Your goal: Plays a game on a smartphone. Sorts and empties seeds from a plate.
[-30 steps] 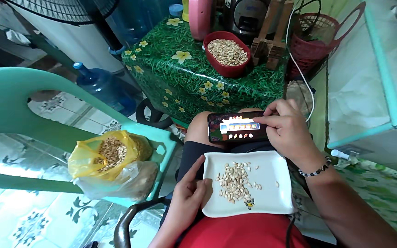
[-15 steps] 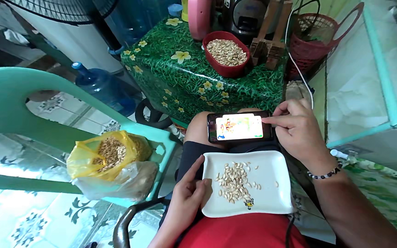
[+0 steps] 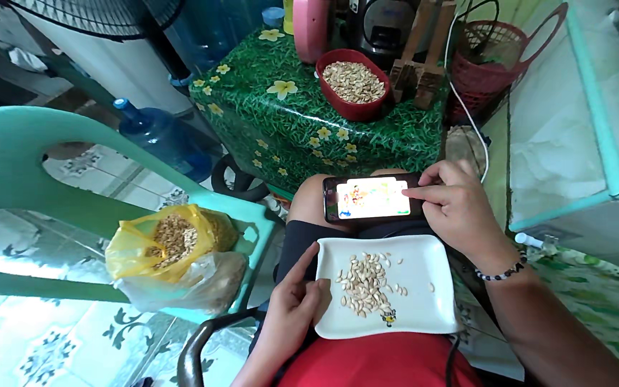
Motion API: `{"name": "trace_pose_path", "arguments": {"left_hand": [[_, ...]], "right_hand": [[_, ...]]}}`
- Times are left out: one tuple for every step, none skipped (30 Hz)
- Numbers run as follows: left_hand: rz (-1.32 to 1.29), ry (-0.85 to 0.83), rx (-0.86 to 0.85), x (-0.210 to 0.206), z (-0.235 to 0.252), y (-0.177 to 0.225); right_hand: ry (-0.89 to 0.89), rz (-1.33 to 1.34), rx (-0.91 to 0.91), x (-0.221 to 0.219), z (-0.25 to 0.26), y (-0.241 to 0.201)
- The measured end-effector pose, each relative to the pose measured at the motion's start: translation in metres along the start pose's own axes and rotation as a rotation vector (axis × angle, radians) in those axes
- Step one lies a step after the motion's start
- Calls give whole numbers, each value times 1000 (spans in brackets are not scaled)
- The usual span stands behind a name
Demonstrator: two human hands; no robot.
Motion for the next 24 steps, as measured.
{"name": "trace_pose_path", "arguments": {"left_hand": [[3,0,0,0,0,0],[4,1,-1,0,0,0],[5,1,-2,0,0,-1],[5,0,-2,0,0,-1],[4,-2,-1,0,1,-2],[5,-1,-1,0,1,-2],[7,1,0,0,1,-1],[6,0,1,1,1,-1],[6,0,2,1,1,-1],[5,-2,2,1,1,-1],[3,-2,3,1,1,-1],[-1,-2,3,1,1,-1],[-2,-4,2,1,1,0],[-2,-5,0,1,1,0],[-1,-6,-1,1,1,0],[2,-7,-3,0,1,0],[2,-7,-5,0,1,0],[2,-6,-4,0,1,0],[3,-3,-1,1,1,0],[1,-2,1,1,1,0],[0,-3,3,0,1,0],[0,-2,2,0,1,0],[1,-1,0,0,1,0],[0,0,1,0,1,0]], "right_hand": [[6,4,-9,1,0,0],[15,7,-16,2,0,1],[23,9,-23,3,1,1],[32,5,-29,4,2,2],[39,-1,-33,5,2,2],[45,-4,-33,5,2,3],[48,-4,-32,5,3,3],[47,-2,-31,5,3,3],[45,1,-30,5,3,3],[44,3,-28,5,3,3],[44,4,-27,4,3,3],[44,5,-26,4,3,3],[43,7,-28,3,3,3],[43,8,-30,3,3,3],[44,10,-31,3,3,3],[46,7,-31,3,3,4],[50,1,-33,4,4,4],[49,-7,-39,5,4,5],[49,-16,-46,5,5,5],[48,-23,-53,6,5,5],[48,-26,-56,6,5,5],[48,-26,-57,6,6,5],[45,-23,-61,5,6,5],[42,-19,-63,5,6,5]]}}
Point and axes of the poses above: each hand's wrist, its own z-axis towards the middle knuckle, its own x-axis out of the back of the hand, y = z × x, the point moved 1 cm from there along z, towards the middle knuckle, and after that the axes turned 3 degrees about -z, right-handed, at the moved point
